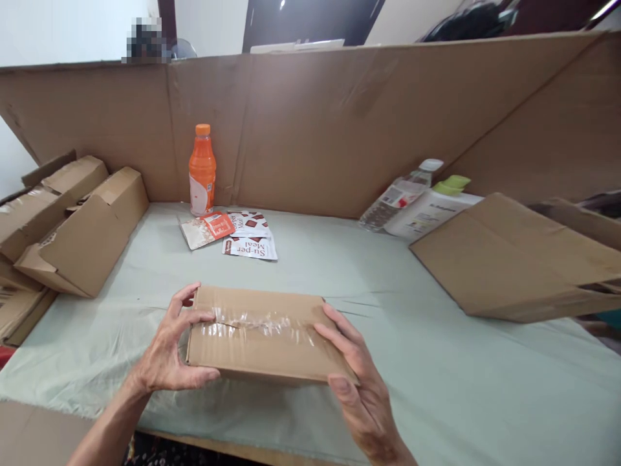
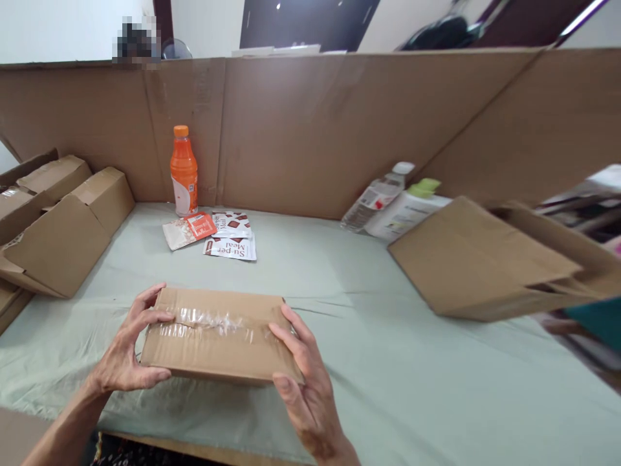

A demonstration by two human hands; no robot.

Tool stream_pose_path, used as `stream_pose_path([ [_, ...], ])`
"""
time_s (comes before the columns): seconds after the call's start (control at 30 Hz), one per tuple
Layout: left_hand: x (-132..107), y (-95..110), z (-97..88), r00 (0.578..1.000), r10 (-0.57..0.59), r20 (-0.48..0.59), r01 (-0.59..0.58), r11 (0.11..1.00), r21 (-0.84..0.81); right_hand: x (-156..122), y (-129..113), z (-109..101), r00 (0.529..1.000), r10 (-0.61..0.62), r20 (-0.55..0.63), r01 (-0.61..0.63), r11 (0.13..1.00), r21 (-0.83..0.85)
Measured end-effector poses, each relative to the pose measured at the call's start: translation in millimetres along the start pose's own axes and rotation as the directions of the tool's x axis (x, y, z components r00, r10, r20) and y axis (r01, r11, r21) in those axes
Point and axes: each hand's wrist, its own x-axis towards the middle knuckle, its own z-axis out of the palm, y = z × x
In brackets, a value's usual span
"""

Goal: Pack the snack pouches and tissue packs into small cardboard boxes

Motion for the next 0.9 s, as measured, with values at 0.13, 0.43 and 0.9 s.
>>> stream_pose_path([
  [0.13,-18.9,7.6,-5.5,0.997,-0.026,-0.079,0.037,0.991,0.130,14.6,8.6,12.0,0.998,0.023,0.056,-0.026,0.998,0.065],
  [0.43,-52.7,13.8,-21.3,0.911,-0.082,-0.404,0.232,0.912,0.337,49.2,7.6,85.4,0.961,0.236,0.146,-0.265,0.935,0.236],
  [0.9,-59.8,-3.8,-34.2,0.794,-0.023,-0.608,0.355,0.829,0.432,32.2,17.2,151.1,0.864,0.362,0.349,-0.444,0.875,0.191],
])
